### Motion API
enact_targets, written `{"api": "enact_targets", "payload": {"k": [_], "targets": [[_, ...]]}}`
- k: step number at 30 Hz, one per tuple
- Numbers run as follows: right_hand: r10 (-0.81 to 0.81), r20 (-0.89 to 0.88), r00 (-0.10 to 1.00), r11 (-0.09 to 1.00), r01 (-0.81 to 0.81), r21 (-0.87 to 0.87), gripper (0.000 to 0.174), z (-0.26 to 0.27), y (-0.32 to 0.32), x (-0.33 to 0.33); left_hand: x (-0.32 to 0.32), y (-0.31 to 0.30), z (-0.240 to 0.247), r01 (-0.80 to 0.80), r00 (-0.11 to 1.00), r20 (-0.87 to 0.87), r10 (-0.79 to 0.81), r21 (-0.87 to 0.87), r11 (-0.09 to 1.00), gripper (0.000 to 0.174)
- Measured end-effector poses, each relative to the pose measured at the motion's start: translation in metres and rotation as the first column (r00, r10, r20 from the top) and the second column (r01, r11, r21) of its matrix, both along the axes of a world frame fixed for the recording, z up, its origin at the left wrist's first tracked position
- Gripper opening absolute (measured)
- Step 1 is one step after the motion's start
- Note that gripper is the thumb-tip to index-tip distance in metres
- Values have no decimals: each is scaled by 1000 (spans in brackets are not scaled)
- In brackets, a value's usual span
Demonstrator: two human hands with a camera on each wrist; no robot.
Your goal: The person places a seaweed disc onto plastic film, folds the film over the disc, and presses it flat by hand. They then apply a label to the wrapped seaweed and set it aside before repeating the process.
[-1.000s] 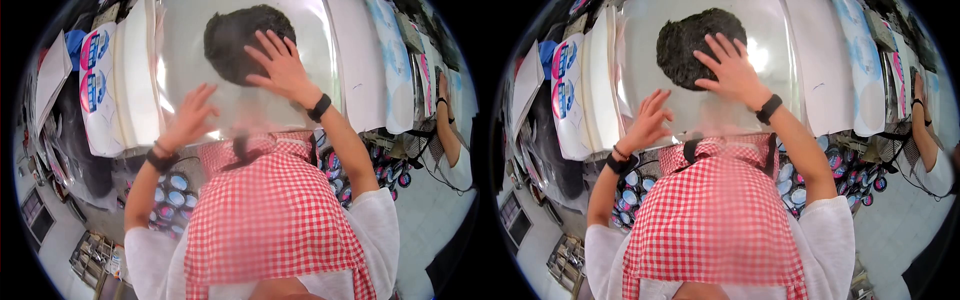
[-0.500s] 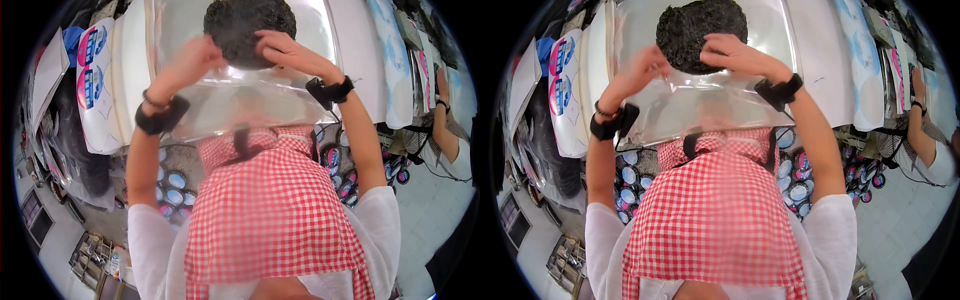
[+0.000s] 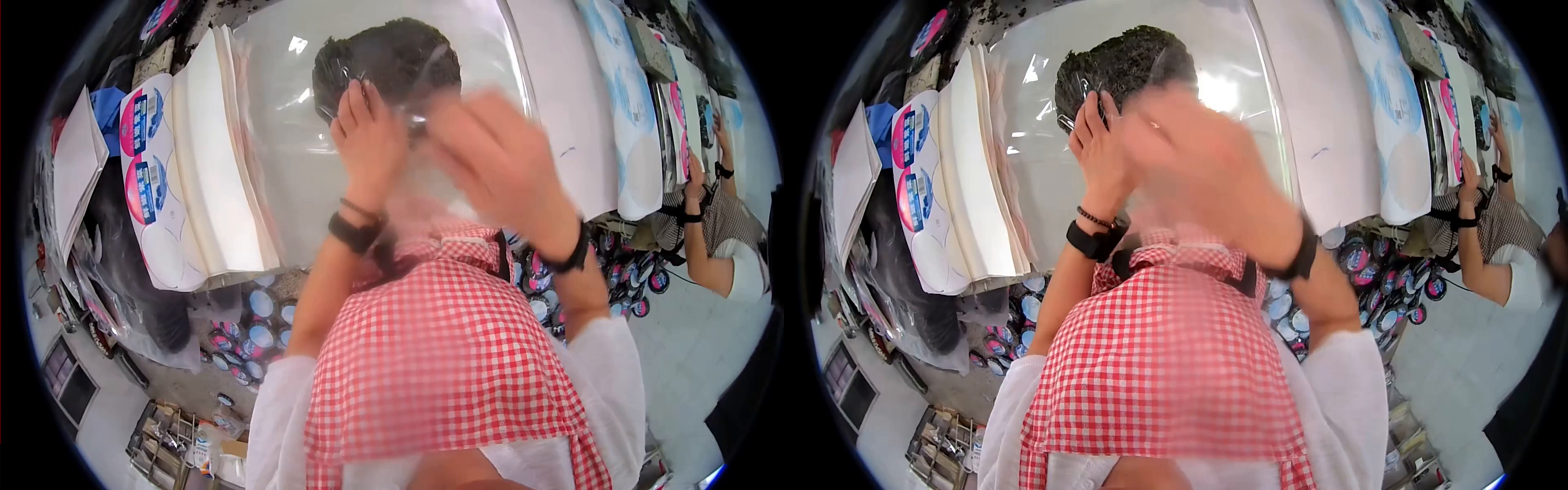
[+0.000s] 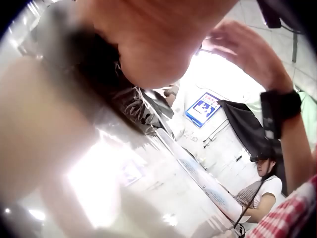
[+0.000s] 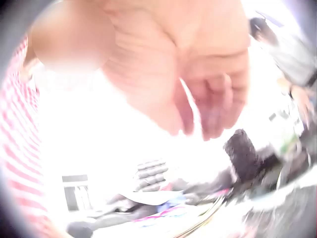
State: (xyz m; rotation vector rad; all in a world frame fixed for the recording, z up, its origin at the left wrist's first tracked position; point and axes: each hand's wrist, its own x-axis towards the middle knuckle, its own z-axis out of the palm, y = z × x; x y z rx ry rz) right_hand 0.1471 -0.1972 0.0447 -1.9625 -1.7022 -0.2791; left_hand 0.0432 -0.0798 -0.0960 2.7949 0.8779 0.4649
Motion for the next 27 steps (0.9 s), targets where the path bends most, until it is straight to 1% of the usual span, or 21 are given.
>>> {"api": "enact_targets", "payload": {"k": [1, 3, 5, 6, 8, 9, 10, 11, 12, 13, 15, 16, 17, 18, 21, 22, 23, 24, 25, 26, 27], "targets": [[-41, -156, 987, 998, 33, -53, 43, -12, -24, -18, 0, 0, 0, -7, 1000, -13, 7, -9, 1000, 58], [-251, -169, 953, 959, 221, -177, 52, -47, -33, -27, 1, 1, 0, -6, 1000, 11, 6, -36, 999, 56], [-530, 123, 839, 805, 543, -237, 57, -89, -4, -24, 1, -1, 1, -21, 1000, 8, 21, -33, 999, 54], [-555, 51, 831, 793, 546, -272, 60, -107, 9, -19, 2, -4, 5, -47, 999, 7, 47, 23, 999, 53], [-461, 59, 886, 864, 462, -201, 57, -132, 27, -21, 4, -10, 16, -98, 995, 4, 98, 137, 986, 52], [-414, 68, 908, 894, 419, -161, 56, -134, 36, -18, 2, -8, 16, -43, 999, -15, 45, 117, 992, 50], [-273, -163, 948, 962, 272, -29, 47, -133, 40, -12, -1, -5, 13, 10, 999, -32, -7, 91, 996, 49], [-311, -523, 794, 945, 318, -79, 44, -130, 40, -12, 0, -3, 9, 59, 998, -42, -56, 67, 996, 48], [-312, -801, 511, 930, 336, -148, 41, -116, 42, -18, 3, 1, 6, 155, 968, 224, -109, -199, 968, 47], [-318, -804, 502, 924, 355, -144, 41, -119, 43, -19, 3, -1, 5, 153, 951, 308, -34, -371, 916, 47], [-329, -810, 484, 910, 391, -136, 41, -123, 46, -20, 7, -6, 8, 193, 893, 424, 152, -666, 721, 47], [-370, -585, 722, 908, 415, -61, 42, -128, 46, -18, 7, -2, 12, 177, 932, 356, 62, -600, 780, 44], [-390, -289, 874, 911, 413, 19, 43, -131, 47, -15, 9, 0, 17, 102, 941, 338, 32, -371, 923, 43], [-476, -80, 876, 873, 481, 77, 42, -126, 52, -14, 13, 3, 27, 27, 950, 314, 8, -108, 994, 42], [-359, -306, 882, 910, 404, 97, 38, -141, 54, -9, 11, 5, 18, 2, 970, 241, -11, 39, 999, 39], [-365, -565, 739, 890, 456, 22, 42, -137, 55, -11, 12, 6, 4, 20, 955, 298, 5, -79, 997, 39], [-368, -541, 756, 907, 421, -29, 44, -134, 56, -8, 12, 6, -7, 43, 936, 351, 29, -197, 980, 39], [-367, -515, 775, 920, 383, -79, 45, -130, 56, -2, 15, 10, -6, 6, 934, 335, 120, -354, 935, 40], [-363, -490, 793, 929, 346, -129, 47, -127, 56, 4, 14, 16, -4, 50, 958, 283, 40, -302, 952, 41], [-386, -323, 864, 920, 335, -202, 52, -125, 54, 8, 11, 22, 0, 98, 975, 221, -41, -255, 962, 41], [-371, -203, 906, 926, 343, -158, 54, -121, 54, 13, 9, 30, 9, 148, 981, 154, -117, -213, 966, 42]]}}
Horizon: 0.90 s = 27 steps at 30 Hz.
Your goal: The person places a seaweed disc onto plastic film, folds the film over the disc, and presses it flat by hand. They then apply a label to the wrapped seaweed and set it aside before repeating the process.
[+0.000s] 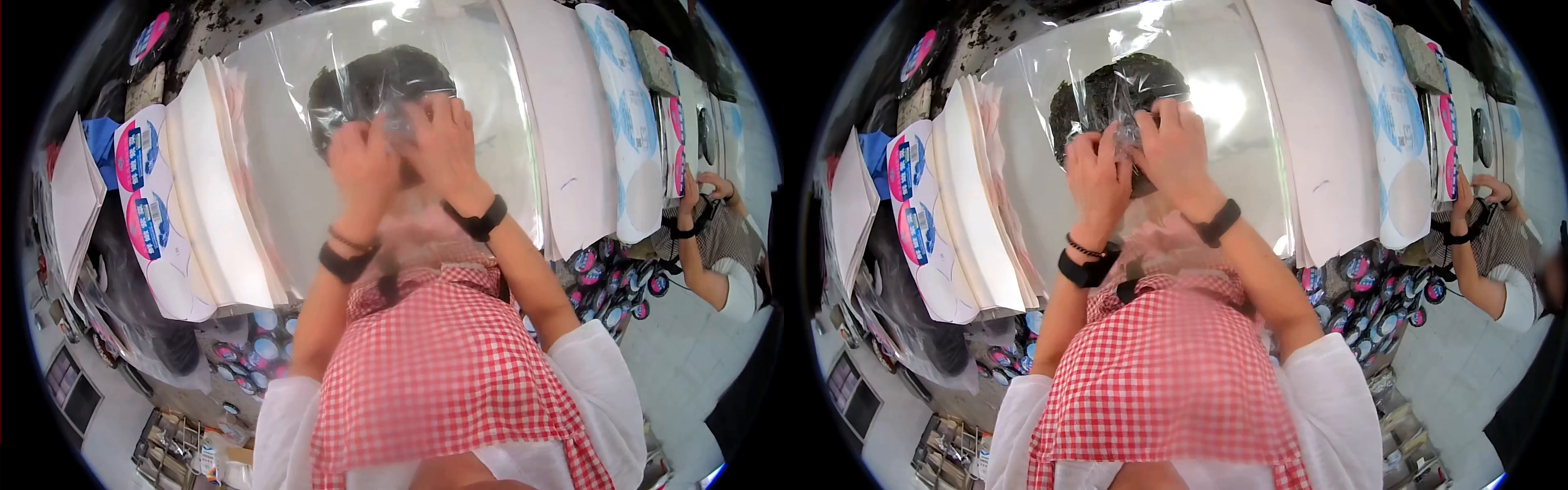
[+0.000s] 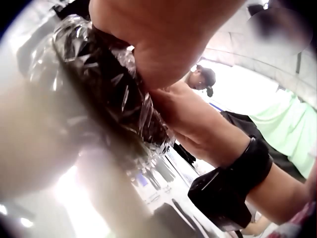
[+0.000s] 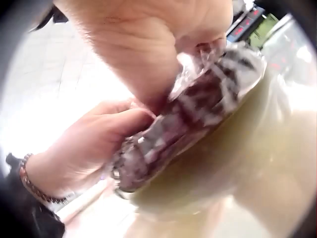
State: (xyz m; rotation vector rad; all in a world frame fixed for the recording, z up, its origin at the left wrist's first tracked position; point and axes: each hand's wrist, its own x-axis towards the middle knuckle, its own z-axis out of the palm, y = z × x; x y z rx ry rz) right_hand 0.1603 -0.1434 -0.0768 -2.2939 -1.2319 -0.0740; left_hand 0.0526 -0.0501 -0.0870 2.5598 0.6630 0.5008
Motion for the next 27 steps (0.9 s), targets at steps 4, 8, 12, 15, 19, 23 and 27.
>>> {"api": "enact_targets", "payload": {"k": [4, 8, 12, 15, 19, 23, 27], "targets": [[137, 56, 989, 987, -141, 75, 65, -14, 0, 18, 1, 23, 10, 129, 982, 107, -156, 225, 966, 47], [152, -219, 964, 988, -152, 18, 68, -2, 6, 28, -2, 26, 8, 65, 997, 57, -49, -339, 939, 50], [300, 102, 948, 954, -301, -7, 70, 12, 18, 46, 15, 54, 34, 202, 971, 85, -223, 202, 958, 42], [344, -159, 925, 933, -318, 168, 67, 8, 21, 49, 7, 66, 1, 331, 939, 86, -331, 20, 943, 42], [328, -194, 924, 944, -325, 51, 57, -3, 19, 46, 11, 65, -1, 251, 949, 223, -223, -106, 962, 53], [325, -127, 937, 946, -320, 56, 49, -9, 16, 46, 33, 80, 13, 339, 903, 250, -349, 81, 937, 45], [393, 23, 919, 919, -394, 31, 45, 13, 30, 56, 23, 85, 0, 450, 889, 183, -419, -178, 875, 38]]}}
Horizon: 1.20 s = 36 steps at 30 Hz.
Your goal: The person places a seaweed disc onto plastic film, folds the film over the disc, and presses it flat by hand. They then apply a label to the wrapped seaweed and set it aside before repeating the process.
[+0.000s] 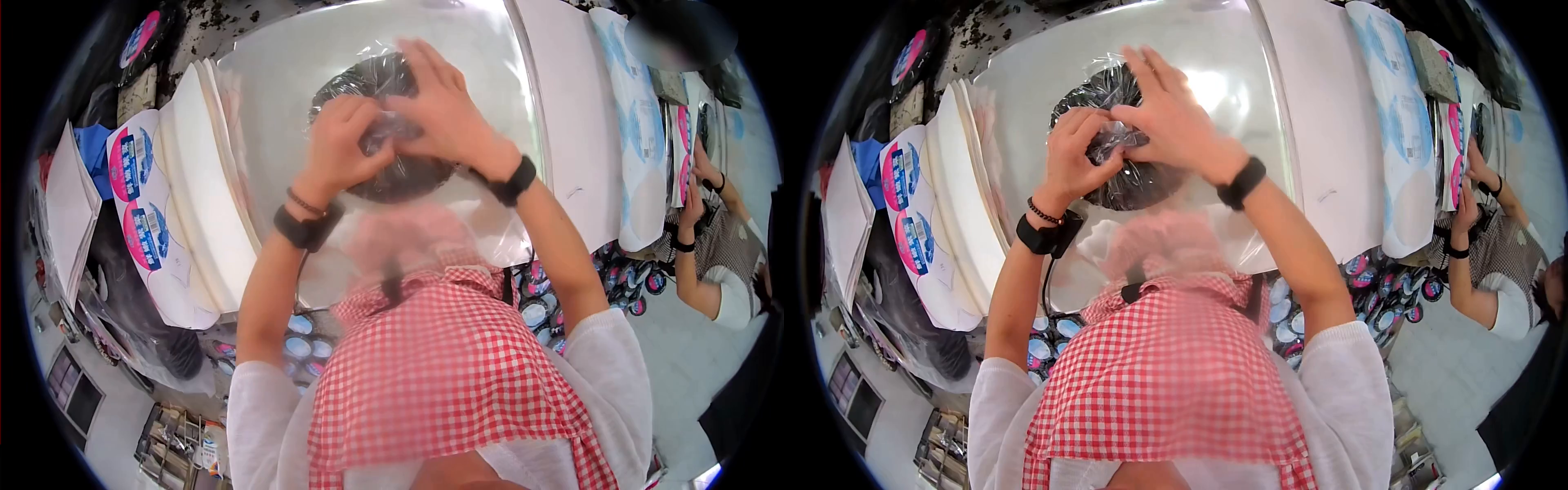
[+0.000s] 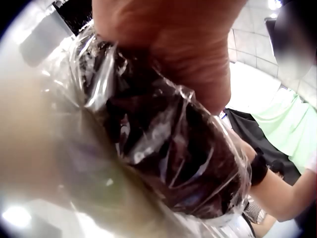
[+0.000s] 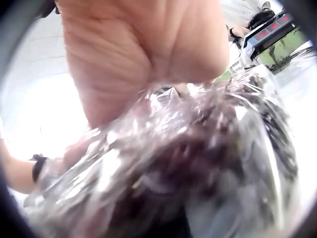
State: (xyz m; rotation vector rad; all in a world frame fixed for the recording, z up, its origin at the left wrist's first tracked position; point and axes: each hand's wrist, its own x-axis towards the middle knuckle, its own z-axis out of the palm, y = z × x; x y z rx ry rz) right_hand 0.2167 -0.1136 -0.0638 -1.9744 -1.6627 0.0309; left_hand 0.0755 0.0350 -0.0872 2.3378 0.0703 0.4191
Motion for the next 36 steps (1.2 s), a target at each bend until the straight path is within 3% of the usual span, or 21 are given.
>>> {"api": "enact_targets", "payload": {"k": [1, 4, 6, 8, 10, 11, 12, 15, 16, 18, 19, 21, 23, 26, 27, 28, 29, 31, 33, 35, 36], "targets": [[47, 8, 999, 999, -47, 4, 44, 0, 3, 3, -2, -1, 0, 21, 999, -37, -22, -11, 1000, 38], [209, -95, 973, 978, -211, -3, 40, -18, 7, 14, -6, -12, 4, -105, 992, 81, 95, 122, 987, 53], [191, -26, 981, 982, -191, -5, 38, -20, 6, 13, 3, -31, 12, -295, 939, 177, 296, -34, 955, 62], [158, 60, 986, 987, -155, -47, 36, -26, 5, 7, 11, -42, 12, -354, 935, 26, 354, 163, 921, 61], [144, -119, 982, 990, -142, 24, 40, -25, -2, 3, 12, -43, 3, -343, 936, 4, 352, 239, 908, 52], [131, -202, 971, 991, -121, 63, 42, -22, -6, 2, 13, -42, -1, -329, 940, 0, 342, 279, 902, 47], [103, -398, 912, 995, -87, 57, 56, -11, -20, 0, 14, -42, -3, -351, 933, 19, 359, 259, 900, 45], [-217, -165, 962, 965, 186, -184, 71, -14, -47, -6, 15, -45, 7, -279, 946, -47, 319, 378, 883, 47], [-216, -113, 970, 971, 201, -133, 78, -32, -45, -21, 15, -44, 3, -250, 958, -28, 284, 401, 881, 47], [-300, -192, 934, 953, 303, -15, 68, -24, -30, -38, 13, -36, -8, -180, 972, -70, 226, 406, 896, 43], [-309, -386, 869, 920, 376, 110, 58, -17, -29, -43, 12, -39, -4, -177, 975, -63, 213, 358, 917, 40], [-337, 97, 937, 938, 343, -56, 53, -24, -28, -41, 16, -48, 2, -195, 974, -45, 224, 349, 917, 34], [-307, -1, 952, 952, 307, 12, 54, -10, -43, -37, 16, -54, 1, -216, 965, -45, 257, 417, 883, 29], [-193, -471, 861, 981, 173, -85, 41, 29, -87, 11, 15, -50, -7, -233, 957, -44, 287, 471, 851, 22], [-437, -120, 891, 899, 437, -32, 32, 7, -115, 44, 16, -52, -6, -237, 958, -37, 286, 465, 853, 22], [-639, -32, 768, 768, 636, -78, 28, -8, -155, 91, 16, -53, -3, -238, 958, -34, 285, 459, 856, 22], [-709, 269, 652, 660, 748, -72, 24, -14, -188, 112, 15, -54, -1, -240, 958, -34, 286, 454, 858, 22], [-615, 763, 199, 360, 932, 46, 17, -24, -254, 155, 15, -53, -3, -248, 957, -20, 291, 465, 850, 22], [-503, 840, 205, 383, 924, 4, 17, -35, -270, 163, 16, -51, -8, -253, 956, -7, 292, 478, 841, 22], [-459, 838, 294, 383, 917, -111, 18, -23, -267, 156, 13, -53, -6, -253, 956, -13, 292, 464, 849, 22], [-532, 747, 400, 396, 897, -198, 18, -16, -270, 158, 15, -52, -4, -254, 957, -8, 289, 456, 853, 23]]}}
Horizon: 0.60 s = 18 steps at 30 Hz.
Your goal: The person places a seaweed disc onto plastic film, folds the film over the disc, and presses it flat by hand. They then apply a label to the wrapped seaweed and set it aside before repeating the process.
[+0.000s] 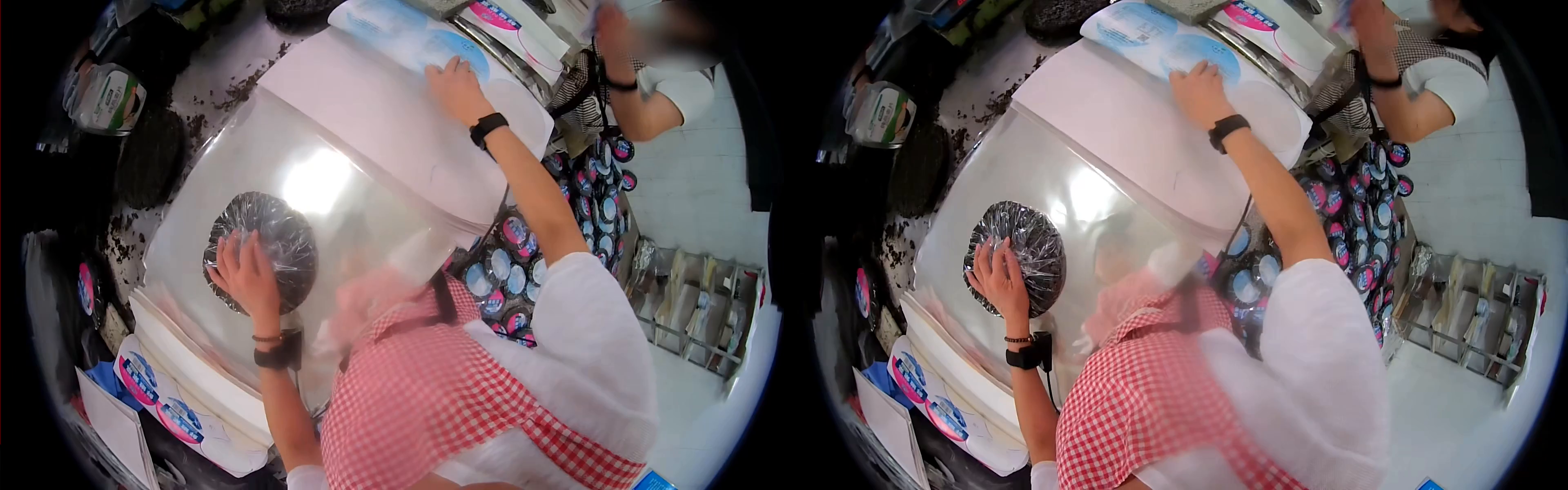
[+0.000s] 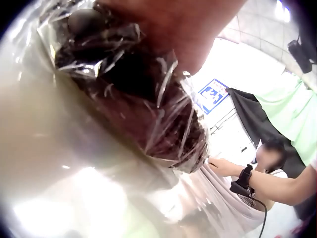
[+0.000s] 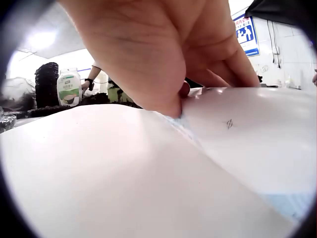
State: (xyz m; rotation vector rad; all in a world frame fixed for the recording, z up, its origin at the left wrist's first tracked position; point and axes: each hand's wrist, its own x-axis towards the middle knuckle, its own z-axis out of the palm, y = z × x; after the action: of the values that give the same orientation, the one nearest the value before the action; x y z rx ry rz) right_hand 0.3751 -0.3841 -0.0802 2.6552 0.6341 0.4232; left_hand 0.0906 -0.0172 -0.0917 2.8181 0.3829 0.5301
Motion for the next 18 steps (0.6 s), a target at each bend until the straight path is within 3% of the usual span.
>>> {"api": "enact_targets", "payload": {"k": [2, 5, 9, 10, 12, 15, 16, 17, 18], "targets": [[24, -256, 966, 985, 21, 169, 20, 19, -10, 9, -1, 0, 1, 2, 1000, 2, -2, -10, 1000, 22], [1, -425, 905, 920, 165, 355, 25, 48, -16, 12, 0, 0, 2, -1, 1000, -5, 1, 20, 1000, 26], [133, -37, 990, 930, -112, 351, 31, 9, -34, 24, 2, 1, -1, -35, 998, 53, 37, -40, 999, 39], [-12, -145, 989, 833, 90, 546, 27, 11, -49, 38, 2, -1, 3, -54, 998, 17, 56, -106, 993, 44], [-50, -131, 990, 527, 137, 838, 22, 33, -109, 69, 1, 4, -8, -45, 996, 71, 50, -72, 996, 40], [-136, -244, 960, -146, 224, 964, 29, 103, -236, 76, 3, -1, 2, -42, 994, 104, 46, -42, 998, 29], [-113, -246, 963, -279, 207, 938, 32, 124, -257, 73, 4, -3, 3, -47, 991, 121, 51, -37, 998, 24], [-73, -230, 971, -320, 195, 927, 34, 139, -255, 64, 6, -5, 2, -54, 982, 180, 65, -65, 996, 23], [-26, -181, 983, -288, 166, 943, 32, 147, -224, 45, 6, -4, 1, -45, 968, 243, 67, -95, 994, 22]]}}
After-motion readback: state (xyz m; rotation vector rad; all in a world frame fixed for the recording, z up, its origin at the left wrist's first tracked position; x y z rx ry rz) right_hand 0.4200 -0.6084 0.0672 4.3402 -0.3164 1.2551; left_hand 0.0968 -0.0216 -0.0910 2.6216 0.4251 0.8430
